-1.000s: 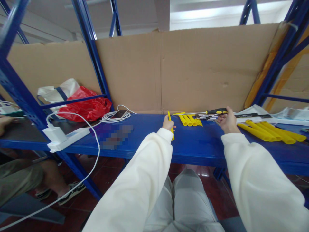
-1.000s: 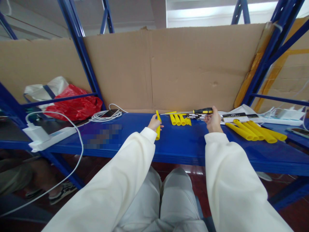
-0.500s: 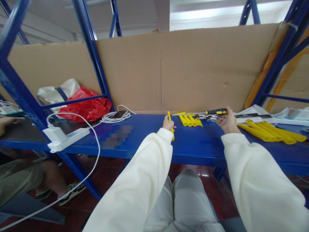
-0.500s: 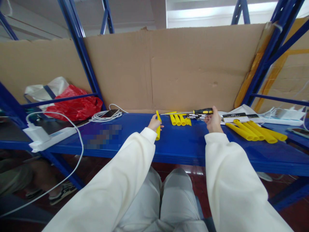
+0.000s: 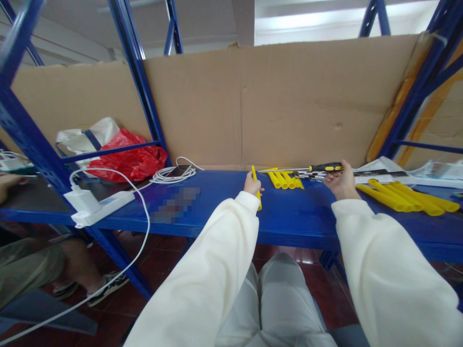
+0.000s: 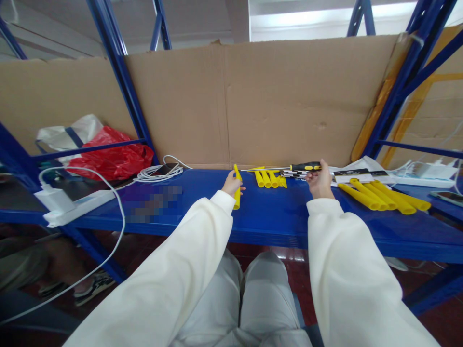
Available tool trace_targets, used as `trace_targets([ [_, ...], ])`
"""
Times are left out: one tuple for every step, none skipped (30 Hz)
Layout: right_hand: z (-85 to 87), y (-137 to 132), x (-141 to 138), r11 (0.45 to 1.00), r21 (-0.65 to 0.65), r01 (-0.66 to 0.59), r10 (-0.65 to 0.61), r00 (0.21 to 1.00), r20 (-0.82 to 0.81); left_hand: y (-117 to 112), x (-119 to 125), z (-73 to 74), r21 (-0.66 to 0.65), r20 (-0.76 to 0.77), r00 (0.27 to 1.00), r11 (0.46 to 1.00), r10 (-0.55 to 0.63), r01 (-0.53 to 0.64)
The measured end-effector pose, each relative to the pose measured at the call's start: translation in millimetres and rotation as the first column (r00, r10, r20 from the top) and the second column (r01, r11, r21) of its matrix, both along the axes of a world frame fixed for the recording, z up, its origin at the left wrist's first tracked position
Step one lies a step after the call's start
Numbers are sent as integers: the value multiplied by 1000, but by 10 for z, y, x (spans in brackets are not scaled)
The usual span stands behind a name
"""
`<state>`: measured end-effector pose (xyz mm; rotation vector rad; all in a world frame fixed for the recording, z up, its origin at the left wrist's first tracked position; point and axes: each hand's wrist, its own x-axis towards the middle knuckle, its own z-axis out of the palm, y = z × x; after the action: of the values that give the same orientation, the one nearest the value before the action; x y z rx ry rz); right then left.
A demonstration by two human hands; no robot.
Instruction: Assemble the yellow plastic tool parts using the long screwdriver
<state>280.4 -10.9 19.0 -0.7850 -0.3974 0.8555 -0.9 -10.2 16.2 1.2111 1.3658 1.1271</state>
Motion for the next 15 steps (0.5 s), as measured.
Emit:
trace_targets([
  [26,-16,-20,1000,-23,7,-8,999,-52,-2,1,2,0,1,1000,1000,3,-3],
  [48,-29,-37,999,-40,15,-19,995,-100,-4,1,3,-1,1,1000,1000,5,-5],
  [65,-40,-51,999,-48,22,-28,990,-135,-5,2,3,-2,1,1000,1000,7,-7],
  [79,-49,-64,999,-44,27,-33,988,-151,-5,2,2,-1,2,1000,1000,7,-7],
  [88,-59,-74,999,-39,28,-34,987,-158,-4,3,1,1,3,1000,1000,7,-7],
  [95,-68,-83,999,-36,26,-31,987,-161,-1,3,-2,3,3,1000,1000,6,-6],
  [101,-78,-91,999,-33,22,-27,987,-160,2,3,-6,7,3,1000,1000,8,-8],
  [105,-87,-98,999,-31,19,-24,987,-159,6,3,-10,11,4,1000,1000,11,-11],
  [108,-95,-101,999,-29,17,-21,987,-157,11,2,-13,15,5,1000,1000,14,-14],
  [108,-98,-101,1000,-27,15,-19,988,-156,15,2,-16,18,7,1000,1000,18,-18],
  [105,-96,-95,999,-30,15,-20,988,-156,19,2,-19,21,9,1000,1000,22,-22],
  [96,-87,-84,999,-33,17,-22,988,-153,23,2,-20,23,12,1000,999,26,-26],
  [82,-70,-66,999,-35,21,-25,989,-145,27,2,-21,25,15,999,999,31,-31],
  [62,-45,-41,1000,-21,20,-22,992,-122,31,2,-22,26,18,999,999,36,-37],
  [37,-14,-13,1000,-3,23,-23,996,-89,36,2,-22,27,21,999,999,42,-42],
])
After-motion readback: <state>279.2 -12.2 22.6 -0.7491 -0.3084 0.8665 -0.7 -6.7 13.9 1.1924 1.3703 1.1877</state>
